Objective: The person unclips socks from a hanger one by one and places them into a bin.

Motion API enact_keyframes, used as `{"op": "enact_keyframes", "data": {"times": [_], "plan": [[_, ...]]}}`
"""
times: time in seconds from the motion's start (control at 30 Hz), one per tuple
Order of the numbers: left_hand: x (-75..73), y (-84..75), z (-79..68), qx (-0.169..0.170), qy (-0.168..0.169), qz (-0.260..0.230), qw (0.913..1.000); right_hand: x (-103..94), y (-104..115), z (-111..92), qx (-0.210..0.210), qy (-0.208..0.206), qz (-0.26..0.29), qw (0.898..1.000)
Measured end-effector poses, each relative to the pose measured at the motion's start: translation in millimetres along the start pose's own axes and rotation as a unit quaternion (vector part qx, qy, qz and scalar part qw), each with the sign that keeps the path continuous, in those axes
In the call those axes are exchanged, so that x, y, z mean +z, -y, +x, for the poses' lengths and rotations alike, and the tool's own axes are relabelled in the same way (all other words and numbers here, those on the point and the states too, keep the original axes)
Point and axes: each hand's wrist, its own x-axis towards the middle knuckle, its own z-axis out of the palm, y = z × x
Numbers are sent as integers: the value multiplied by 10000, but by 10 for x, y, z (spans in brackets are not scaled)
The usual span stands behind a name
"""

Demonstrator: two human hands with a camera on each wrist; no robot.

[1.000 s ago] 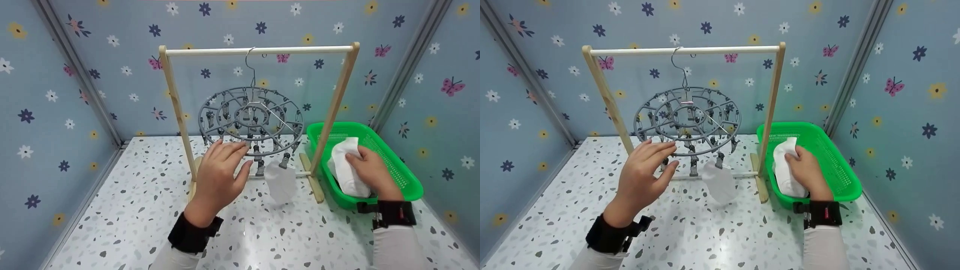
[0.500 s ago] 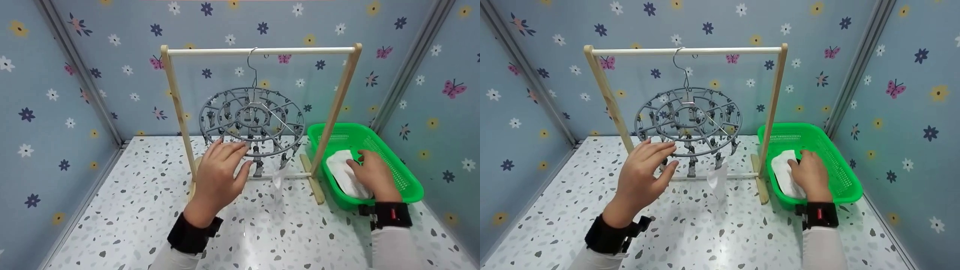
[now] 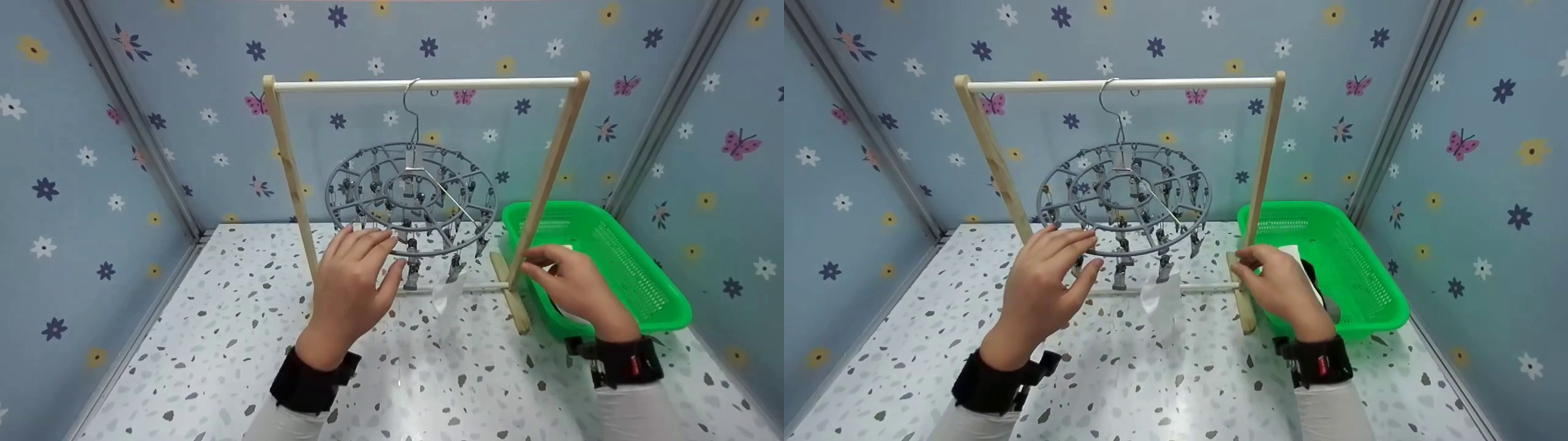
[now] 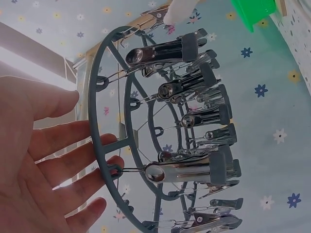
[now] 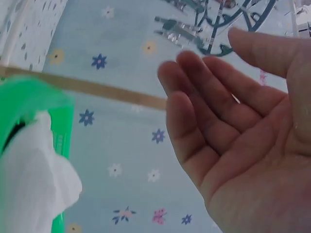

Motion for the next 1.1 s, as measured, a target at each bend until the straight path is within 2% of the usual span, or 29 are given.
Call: {"op": "enact_keyframes", "data": {"times": [0.13,0.23,0.37,0.53,0.73,0.93,1.1], "plan": [[-8,10,6,-57,44,37,10000,100,90,9,-112,470,268,9985],[-14,20,7,-96,53,74,9999,184,146,22,-45,783,503,9956],[-23,34,-1,-175,91,99,9998,319,192,42,77,1178,937,9886],[-33,60,-13,-273,165,151,9994,530,234,51,-136,1575,1198,9801],[-53,76,-24,-366,181,243,9989,770,269,57,-619,1710,1421,9730],[-56,72,-31,-466,256,260,9982,897,315,28,-546,1758,1421,9726],[-59,55,-5,-372,162,112,9991,981,355,3,-443,1663,1339,9759]]}}
